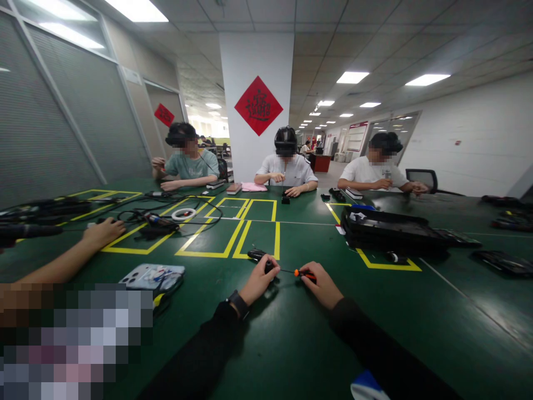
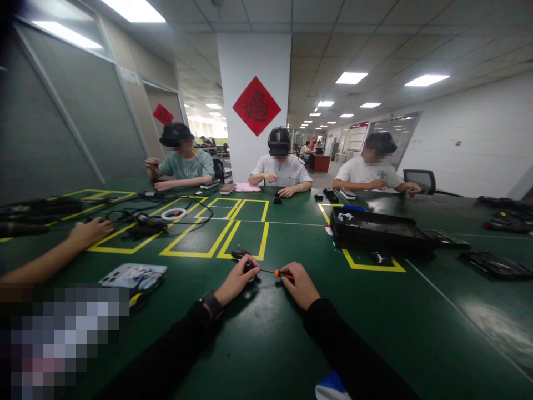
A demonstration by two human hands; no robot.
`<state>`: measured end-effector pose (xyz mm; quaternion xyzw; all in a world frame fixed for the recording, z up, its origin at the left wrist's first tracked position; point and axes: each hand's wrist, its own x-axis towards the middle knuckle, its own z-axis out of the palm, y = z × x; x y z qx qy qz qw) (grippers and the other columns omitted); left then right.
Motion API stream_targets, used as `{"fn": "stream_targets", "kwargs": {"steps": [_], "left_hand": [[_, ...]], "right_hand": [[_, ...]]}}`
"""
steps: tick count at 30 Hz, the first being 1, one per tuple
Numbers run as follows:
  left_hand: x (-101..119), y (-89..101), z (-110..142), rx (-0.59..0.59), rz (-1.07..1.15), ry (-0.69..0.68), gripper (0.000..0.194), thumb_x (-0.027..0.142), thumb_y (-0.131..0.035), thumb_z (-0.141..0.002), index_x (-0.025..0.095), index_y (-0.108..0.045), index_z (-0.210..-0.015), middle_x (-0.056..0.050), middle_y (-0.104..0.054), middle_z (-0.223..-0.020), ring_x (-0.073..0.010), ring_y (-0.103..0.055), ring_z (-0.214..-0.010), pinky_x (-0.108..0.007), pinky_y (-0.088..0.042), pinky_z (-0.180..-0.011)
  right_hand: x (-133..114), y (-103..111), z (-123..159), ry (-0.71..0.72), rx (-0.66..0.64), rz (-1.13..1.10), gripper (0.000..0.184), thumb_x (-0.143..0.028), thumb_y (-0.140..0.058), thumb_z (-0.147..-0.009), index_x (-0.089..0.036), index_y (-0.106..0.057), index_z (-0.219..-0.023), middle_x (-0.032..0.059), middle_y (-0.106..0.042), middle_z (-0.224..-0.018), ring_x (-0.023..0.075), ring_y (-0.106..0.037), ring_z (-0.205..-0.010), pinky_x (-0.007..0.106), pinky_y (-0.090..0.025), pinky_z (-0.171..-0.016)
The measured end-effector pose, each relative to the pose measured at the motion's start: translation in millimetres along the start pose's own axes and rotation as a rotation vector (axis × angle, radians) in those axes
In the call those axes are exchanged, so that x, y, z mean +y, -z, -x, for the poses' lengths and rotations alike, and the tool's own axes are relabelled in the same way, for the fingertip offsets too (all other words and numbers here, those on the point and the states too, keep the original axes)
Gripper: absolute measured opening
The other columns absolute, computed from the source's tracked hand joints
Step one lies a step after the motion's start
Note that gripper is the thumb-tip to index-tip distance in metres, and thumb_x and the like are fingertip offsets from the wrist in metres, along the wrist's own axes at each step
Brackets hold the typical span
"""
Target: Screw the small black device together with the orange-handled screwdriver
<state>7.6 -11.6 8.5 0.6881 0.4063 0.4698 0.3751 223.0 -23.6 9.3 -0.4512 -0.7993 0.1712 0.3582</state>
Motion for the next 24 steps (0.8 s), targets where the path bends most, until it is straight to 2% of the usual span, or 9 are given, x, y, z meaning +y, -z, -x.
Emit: {"fn": "stream_targets", "kwargs": {"steps": [4,7,10,13,18,22,24], "left_hand": [[-0.2,-0.2,0.2,-0.001,-0.005,-0.002,0.011,0.027,-0.048,-0.077,0.019,-0.048,-0.085,0.000,-0.054,-0.084,-0.0131,-0.050,-0.079,-0.026,-0.039,-0.077],[-0.7,-0.3,0.1,-0.002,-0.012,-0.009,0.010,0.025,-0.048,-0.077,0.019,-0.048,-0.084,0.000,-0.054,-0.084,-0.0130,-0.050,-0.079,-0.026,-0.039,-0.077],[-2.2,-0.4,-0.5,-0.004,-0.013,-0.010,0.010,0.025,-0.048,-0.077,0.018,-0.048,-0.085,0.000,-0.054,-0.084,-0.0131,-0.050,-0.079,-0.026,-0.039,-0.076],[-3.8,-0.4,-1.2,0.002,-0.013,0.004,0.010,0.025,-0.048,-0.077,0.018,-0.048,-0.085,0.000,-0.054,-0.083,-0.0132,-0.050,-0.078,-0.026,-0.039,-0.076],[-4.7,0.0,-1.5,0.003,-0.011,0.002,0.011,0.026,-0.049,-0.077,0.019,-0.048,-0.085,0.000,-0.055,-0.085,-0.0130,-0.051,-0.078,-0.026,-0.039,-0.076],[-3.1,0.4,-1.0,0.004,-0.015,-0.010,0.010,0.025,-0.049,-0.077,0.019,-0.048,-0.085,0.000,-0.054,-0.085,-0.0129,-0.051,-0.079,-0.026,-0.038,-0.076],[-1.7,0.4,-0.7,0.005,-0.014,-0.010,0.010,0.024,-0.048,-0.077,0.019,-0.048,-0.085,0.000,-0.054,-0.084,-0.0128,-0.051,-0.079,-0.026,-0.038,-0.076]], "right_hand": [[-1.0,0.2,2.0,-0.025,-0.020,-0.032,0.019,-0.019,-0.054,-0.074,-0.019,-0.054,-0.094,0.0042,-0.055,-0.092,0.0170,-0.050,-0.086,0.031,-0.040,-0.078],[-1.3,-0.6,2.6,-0.036,-0.031,-0.042,0.021,-0.019,-0.048,-0.078,-0.019,-0.053,-0.099,0.0048,-0.054,-0.095,0.0166,-0.050,-0.088,0.031,-0.040,-0.080],[0.4,-1.4,1.6,-0.003,-0.014,-0.004,0.018,-0.017,-0.041,-0.081,-0.018,-0.056,-0.090,0.0055,-0.055,-0.093,0.0175,-0.048,-0.092,0.034,-0.038,-0.084],[2.2,-1.7,0.4,0.045,0.005,0.023,0.014,-0.015,-0.045,-0.078,-0.018,-0.057,-0.085,0.0056,-0.054,-0.094,0.0185,-0.046,-0.094,0.035,-0.036,-0.086],[-0.2,-1.0,1.3,0.036,0.013,0.021,0.018,-0.013,-0.051,-0.073,-0.019,-0.055,-0.089,0.0052,-0.054,-0.093,0.0187,-0.047,-0.091,0.034,-0.038,-0.081],[-3.9,-0.5,1.8,0.025,-0.012,0.040,0.028,-0.014,-0.053,-0.072,-0.019,-0.053,-0.099,0.0060,-0.054,-0.098,0.0191,-0.046,-0.094,0.034,-0.037,-0.084],[-4.1,-0.6,1.1,0.020,-0.020,0.046,0.023,-0.016,-0.050,-0.075,-0.019,-0.055,-0.097,0.0061,-0.054,-0.097,0.0190,-0.046,-0.094,0.035,-0.036,-0.085]]}}
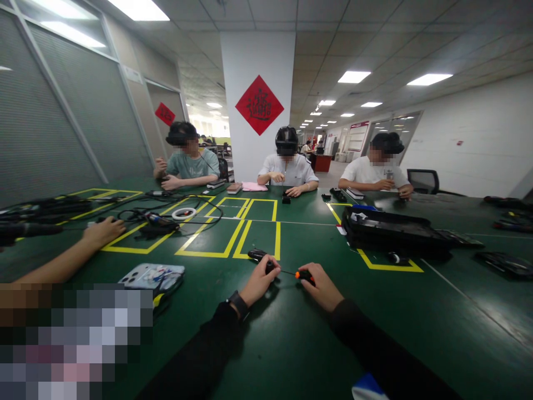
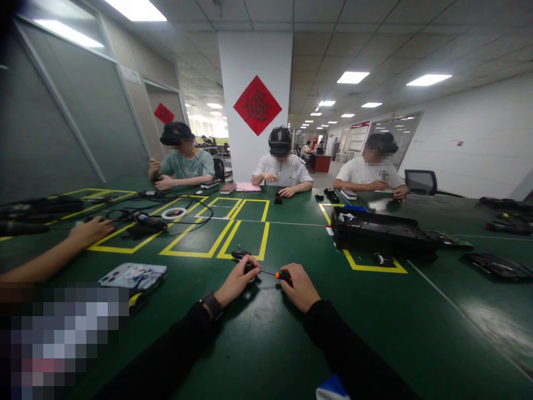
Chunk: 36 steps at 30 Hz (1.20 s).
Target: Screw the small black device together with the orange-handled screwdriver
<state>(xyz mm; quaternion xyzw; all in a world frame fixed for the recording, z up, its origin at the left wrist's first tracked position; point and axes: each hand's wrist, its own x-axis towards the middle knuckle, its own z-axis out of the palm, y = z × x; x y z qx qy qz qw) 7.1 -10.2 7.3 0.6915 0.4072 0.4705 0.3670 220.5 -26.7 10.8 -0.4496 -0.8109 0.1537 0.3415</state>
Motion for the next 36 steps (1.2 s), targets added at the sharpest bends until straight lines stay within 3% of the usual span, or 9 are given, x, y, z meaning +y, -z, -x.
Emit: {"fn": "stream_targets", "kwargs": {"steps": [4,13,19,29,36], "left_hand": [[2.1,-0.2,0.5,0.007,0.002,0.011,0.010,0.025,-0.049,-0.076,0.019,-0.049,-0.084,0.000,-0.055,-0.083,-0.0126,-0.051,-0.078,-0.025,-0.039,-0.076],[-0.4,-0.6,0.1,-0.001,-0.013,0.003,0.010,0.024,-0.050,-0.076,0.019,-0.049,-0.085,0.000,-0.055,-0.085,-0.0130,-0.051,-0.079,-0.026,-0.039,-0.077],[-1.3,-0.1,0.9,-0.003,-0.008,0.010,0.011,0.025,-0.049,-0.076,0.019,-0.049,-0.085,-0.001,-0.055,-0.085,-0.0133,-0.051,-0.079,-0.026,-0.039,-0.076],[-0.4,-0.2,0.7,0.002,-0.021,0.007,0.011,0.025,-0.049,-0.076,0.019,-0.049,-0.085,0.000,-0.055,-0.086,-0.0135,-0.051,-0.081,-0.026,-0.038,-0.078],[1.8,-0.3,0.8,0.003,-0.001,0.009,0.010,0.024,-0.049,-0.076,0.019,-0.049,-0.085,0.000,-0.055,-0.085,-0.0134,-0.051,-0.080,-0.027,-0.039,-0.078]], "right_hand": [[2.8,-0.6,-1.4,0.027,0.008,-0.033,0.018,-0.015,-0.040,-0.082,-0.018,-0.057,-0.086,0.0054,-0.055,-0.092,0.0176,-0.047,-0.091,0.034,-0.037,-0.084],[2.9,-0.4,1.3,-0.019,0.037,-0.046,0.022,-0.016,-0.053,-0.072,-0.019,-0.053,-0.094,0.0049,-0.053,-0.095,0.0180,-0.047,-0.090,0.032,-0.039,-0.079],[4.3,-1.3,-0.8,0.000,0.031,-0.002,0.016,-0.017,-0.042,-0.081,-0.019,-0.057,-0.085,0.0047,-0.056,-0.088,0.0177,-0.047,-0.088,0.034,-0.037,-0.082],[5.0,-1.4,1.8,-0.010,0.035,-0.066,0.019,-0.015,-0.054,-0.072,-0.019,-0.054,-0.091,0.0044,-0.053,-0.093,0.0173,-0.048,-0.088,0.031,-0.040,-0.078],[-1.1,0.9,0.5,-0.013,-0.005,-0.027,0.018,-0.019,-0.043,-0.082,-0.018,-0.057,-0.092,0.0056,-0.056,-0.092,0.0185,-0.048,-0.092,0.034,-0.038,-0.083]]}}
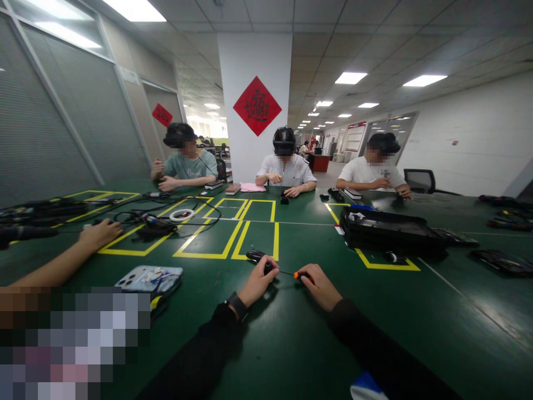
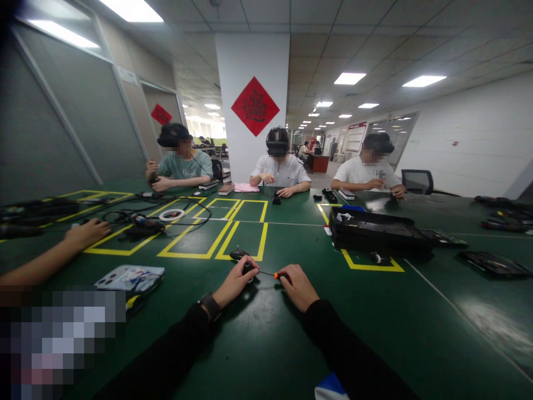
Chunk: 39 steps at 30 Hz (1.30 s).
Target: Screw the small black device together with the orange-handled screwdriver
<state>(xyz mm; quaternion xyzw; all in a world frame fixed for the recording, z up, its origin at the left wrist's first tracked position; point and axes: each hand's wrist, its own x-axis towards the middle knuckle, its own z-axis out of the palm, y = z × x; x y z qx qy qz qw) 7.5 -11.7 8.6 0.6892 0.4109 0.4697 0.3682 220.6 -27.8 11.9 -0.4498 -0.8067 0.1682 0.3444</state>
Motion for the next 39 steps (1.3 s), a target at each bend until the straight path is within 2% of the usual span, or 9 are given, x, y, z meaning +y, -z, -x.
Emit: {"fn": "stream_targets", "kwargs": {"steps": [9,23,30,34,39], "left_hand": [[-3,0.0,0,-0.001,-0.005,-0.023,0.014,0.016,-0.052,-0.072,0.018,-0.049,-0.085,-0.001,-0.055,-0.086,-0.0135,-0.051,-0.082,-0.028,-0.039,-0.080],[-1,-1.3,0,0.000,0.009,-0.012,0.014,0.014,-0.050,-0.072,0.018,-0.048,-0.084,-0.001,-0.056,-0.085,-0.0138,-0.052,-0.082,-0.028,-0.039,-0.081],[2,-0.2,0,0.017,0.015,0.005,0.015,0.011,-0.049,-0.070,0.018,-0.049,-0.083,-0.001,-0.056,-0.084,-0.0136,-0.052,-0.081,-0.028,-0.039,-0.080],[3,0.2,0,-0.006,0.001,-0.015,0.016,0.009,-0.048,-0.069,0.018,-0.049,-0.083,0.000,-0.055,-0.083,-0.0134,-0.051,-0.081,-0.027,-0.039,-0.080],[3,-0.5,0,0.001,-0.023,-0.019,0.016,0.009,-0.048,-0.068,0.017,-0.050,-0.081,0.000,-0.055,-0.081,-0.0134,-0.051,-0.080,-0.027,-0.039,-0.079]], "right_hand": [[5,-2,1,-0.026,0.035,-0.052,0.021,-0.016,-0.048,-0.078,-0.019,-0.056,-0.097,0.0053,-0.057,-0.094,0.0180,-0.051,-0.090,0.034,-0.040,-0.083],[0,1,2,-0.012,0.059,-0.059,0.021,-0.015,-0.050,-0.077,-0.019,-0.058,-0.096,0.0048,-0.058,-0.093,0.0172,-0.053,-0.088,0.034,-0.042,-0.082],[-6,7,4,0.028,0.041,-0.105,0.020,-0.020,-0.056,-0.073,-0.020,-0.061,-0.093,0.0046,-0.059,-0.090,0.0168,-0.055,-0.084,0.032,-0.045,-0.077],[-6,3,4,-0.018,0.017,-0.115,0.026,-0.028,-0.057,-0.074,-0.020,-0.060,-0.098,0.0038,-0.060,-0.085,0.0151,-0.056,-0.077,0.029,-0.046,-0.071],[-8,0,5,-0.048,0.003,0.004,0.021,-0.037,-0.055,-0.076,-0.019,-0.065,-0.083,0.0040,-0.058,-0.075,0.0149,-0.054,-0.068,0.028,-0.044,-0.063]]}}
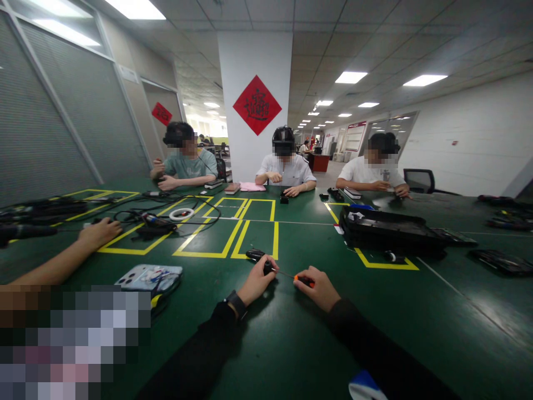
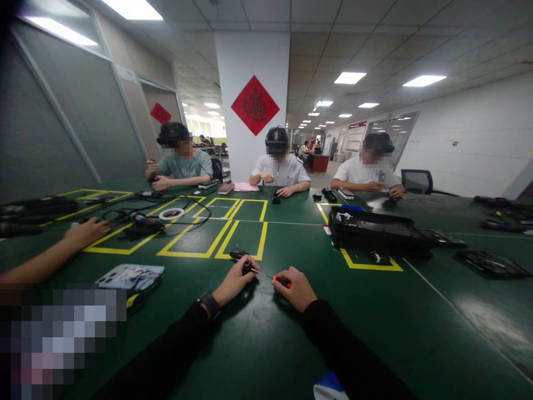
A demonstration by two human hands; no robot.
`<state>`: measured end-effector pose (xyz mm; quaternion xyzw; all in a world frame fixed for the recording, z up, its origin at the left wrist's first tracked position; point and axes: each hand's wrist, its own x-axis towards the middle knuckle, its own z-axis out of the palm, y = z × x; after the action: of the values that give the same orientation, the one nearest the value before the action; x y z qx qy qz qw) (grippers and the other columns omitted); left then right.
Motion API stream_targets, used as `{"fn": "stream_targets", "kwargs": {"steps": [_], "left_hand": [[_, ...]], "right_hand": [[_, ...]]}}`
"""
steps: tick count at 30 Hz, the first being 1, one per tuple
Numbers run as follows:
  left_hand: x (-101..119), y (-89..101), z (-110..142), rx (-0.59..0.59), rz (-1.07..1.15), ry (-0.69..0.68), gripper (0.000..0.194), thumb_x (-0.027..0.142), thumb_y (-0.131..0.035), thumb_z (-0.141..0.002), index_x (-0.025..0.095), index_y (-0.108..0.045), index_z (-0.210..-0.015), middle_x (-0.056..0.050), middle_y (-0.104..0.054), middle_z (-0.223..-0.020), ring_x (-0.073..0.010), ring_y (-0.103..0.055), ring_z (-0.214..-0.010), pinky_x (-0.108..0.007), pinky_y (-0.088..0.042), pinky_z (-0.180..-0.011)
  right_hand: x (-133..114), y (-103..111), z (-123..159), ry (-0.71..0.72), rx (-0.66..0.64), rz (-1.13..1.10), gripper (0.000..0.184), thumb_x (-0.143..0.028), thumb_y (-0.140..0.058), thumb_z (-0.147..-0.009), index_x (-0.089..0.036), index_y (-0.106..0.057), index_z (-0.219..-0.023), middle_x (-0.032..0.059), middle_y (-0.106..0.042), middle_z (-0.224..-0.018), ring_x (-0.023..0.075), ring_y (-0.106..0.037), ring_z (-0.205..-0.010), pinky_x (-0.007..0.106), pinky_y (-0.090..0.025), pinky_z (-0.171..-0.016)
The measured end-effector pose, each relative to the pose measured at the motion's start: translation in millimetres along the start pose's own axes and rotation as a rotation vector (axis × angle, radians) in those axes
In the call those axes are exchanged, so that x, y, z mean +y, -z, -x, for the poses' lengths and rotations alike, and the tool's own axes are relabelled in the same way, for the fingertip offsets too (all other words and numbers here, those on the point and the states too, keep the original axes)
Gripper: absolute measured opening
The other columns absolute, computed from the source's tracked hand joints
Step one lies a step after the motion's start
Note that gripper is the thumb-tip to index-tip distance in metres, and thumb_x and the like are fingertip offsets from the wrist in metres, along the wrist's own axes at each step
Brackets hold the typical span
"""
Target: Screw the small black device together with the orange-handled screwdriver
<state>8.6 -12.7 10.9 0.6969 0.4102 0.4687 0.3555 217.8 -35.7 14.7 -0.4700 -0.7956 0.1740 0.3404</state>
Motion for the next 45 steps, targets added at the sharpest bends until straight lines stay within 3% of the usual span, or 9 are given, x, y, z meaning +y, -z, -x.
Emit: {"fn": "stream_targets", "kwargs": {"steps": [6,11,19,45], "left_hand": [[-2,0.2,-1,0.013,-0.007,0.006,0.015,0.010,-0.048,-0.068,0.017,-0.050,-0.080,0.000,-0.055,-0.080,-0.0133,-0.051,-0.079,-0.027,-0.039,-0.078],[-3,1.0,-2,0.032,0.012,0.005,0.014,0.010,-0.048,-0.068,0.018,-0.050,-0.080,0.000,-0.056,-0.081,-0.0131,-0.052,-0.079,-0.028,-0.039,-0.078],[-4,2.0,-2,0.021,0.024,0.004,0.014,0.010,-0.048,-0.069,0.018,-0.049,-0.081,0.000,-0.056,-0.082,-0.0133,-0.052,-0.080,-0.028,-0.039,-0.080],[-7,1.9,-2,0.012,-0.014,-0.008,0.012,0.017,-0.052,-0.072,0.018,-0.047,-0.083,0.001,-0.055,-0.082,-0.0126,-0.052,-0.078,-0.027,-0.040,-0.078]], "right_hand": [[-3,-1,0,-0.010,0.033,-0.059,0.026,-0.040,-0.058,-0.073,-0.020,-0.061,-0.090,-0.0001,-0.059,-0.070,0.0131,-0.054,-0.064,0.025,-0.043,-0.063],[-3,-4,0,-0.025,0.004,0.012,0.031,-0.039,-0.043,-0.083,-0.018,-0.064,-0.073,0.0022,-0.060,-0.067,0.0139,-0.053,-0.065,0.025,-0.040,-0.062],[3,0,-1,0.006,0.010,-0.023,0.021,-0.037,-0.053,-0.078,-0.020,-0.064,-0.079,0.0030,-0.061,-0.077,0.0168,-0.052,-0.076,0.028,-0.040,-0.069],[11,9,0,-0.063,-0.016,-0.054,0.026,-0.040,-0.053,-0.076,-0.018,-0.066,-0.078,0.0042,-0.063,-0.077,0.0165,-0.055,-0.074,0.028,-0.042,-0.069]]}}
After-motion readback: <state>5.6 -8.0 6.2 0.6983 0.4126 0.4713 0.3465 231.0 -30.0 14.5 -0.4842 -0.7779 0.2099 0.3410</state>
